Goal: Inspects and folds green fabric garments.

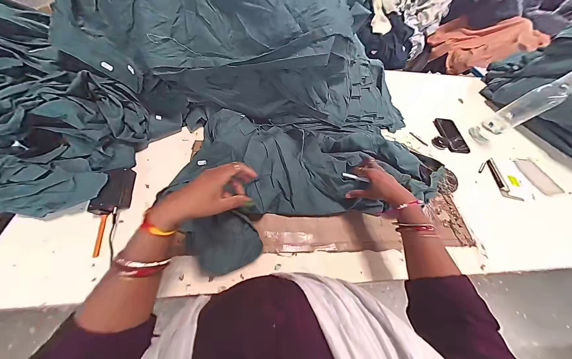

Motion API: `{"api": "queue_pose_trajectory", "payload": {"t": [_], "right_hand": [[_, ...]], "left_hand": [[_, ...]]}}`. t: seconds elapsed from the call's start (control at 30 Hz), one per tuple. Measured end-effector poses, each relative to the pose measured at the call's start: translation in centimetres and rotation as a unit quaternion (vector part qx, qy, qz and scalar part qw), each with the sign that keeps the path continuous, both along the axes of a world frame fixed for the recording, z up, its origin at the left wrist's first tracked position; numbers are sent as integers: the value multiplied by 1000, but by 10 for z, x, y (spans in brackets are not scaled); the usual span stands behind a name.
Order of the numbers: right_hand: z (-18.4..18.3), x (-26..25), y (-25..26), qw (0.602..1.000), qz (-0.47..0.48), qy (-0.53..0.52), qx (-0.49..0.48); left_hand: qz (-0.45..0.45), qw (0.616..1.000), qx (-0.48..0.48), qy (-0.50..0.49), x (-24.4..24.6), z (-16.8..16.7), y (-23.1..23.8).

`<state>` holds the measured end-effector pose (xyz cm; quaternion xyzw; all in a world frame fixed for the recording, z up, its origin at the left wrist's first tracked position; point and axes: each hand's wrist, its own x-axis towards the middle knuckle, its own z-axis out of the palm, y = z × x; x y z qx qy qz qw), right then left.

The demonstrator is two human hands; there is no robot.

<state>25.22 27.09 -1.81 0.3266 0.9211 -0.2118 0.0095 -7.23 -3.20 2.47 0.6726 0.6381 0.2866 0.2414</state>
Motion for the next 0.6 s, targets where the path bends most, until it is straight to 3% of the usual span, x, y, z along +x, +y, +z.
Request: {"api": "queue_pose_trajectory", "payload": {"t": [0.07,0.13,0.23,0.3,0.33,0.37,0.43,0.5,0.57,0.6], "right_hand": [[12,-16,-21,999,21,-20,29],[39,-18,-56,989,87,73,93],[78,-23,-117,918,235,221,232],[101,-25,-139,861,282,275,323],[111,-21,-143,854,289,277,332],[119,-16,-144,867,289,255,317],[127,-5,-143,925,276,148,217],[131,-5,-131,968,212,10,136],[141,3,-103,979,138,29,149],[151,13,-91,966,126,107,200]], "left_hand": [[-30,996,65,48,30,6,34],[-74,986,135,67,52,10,65],[-219,970,106,21,73,28,90],[-295,952,81,-7,76,49,89],[-311,944,107,-3,74,57,85],[-312,938,149,19,70,66,80],[-256,907,285,175,57,84,63],[-163,833,415,327,41,106,44],[-73,792,472,380,21,137,20],[-46,799,478,363,10,152,9]]}}
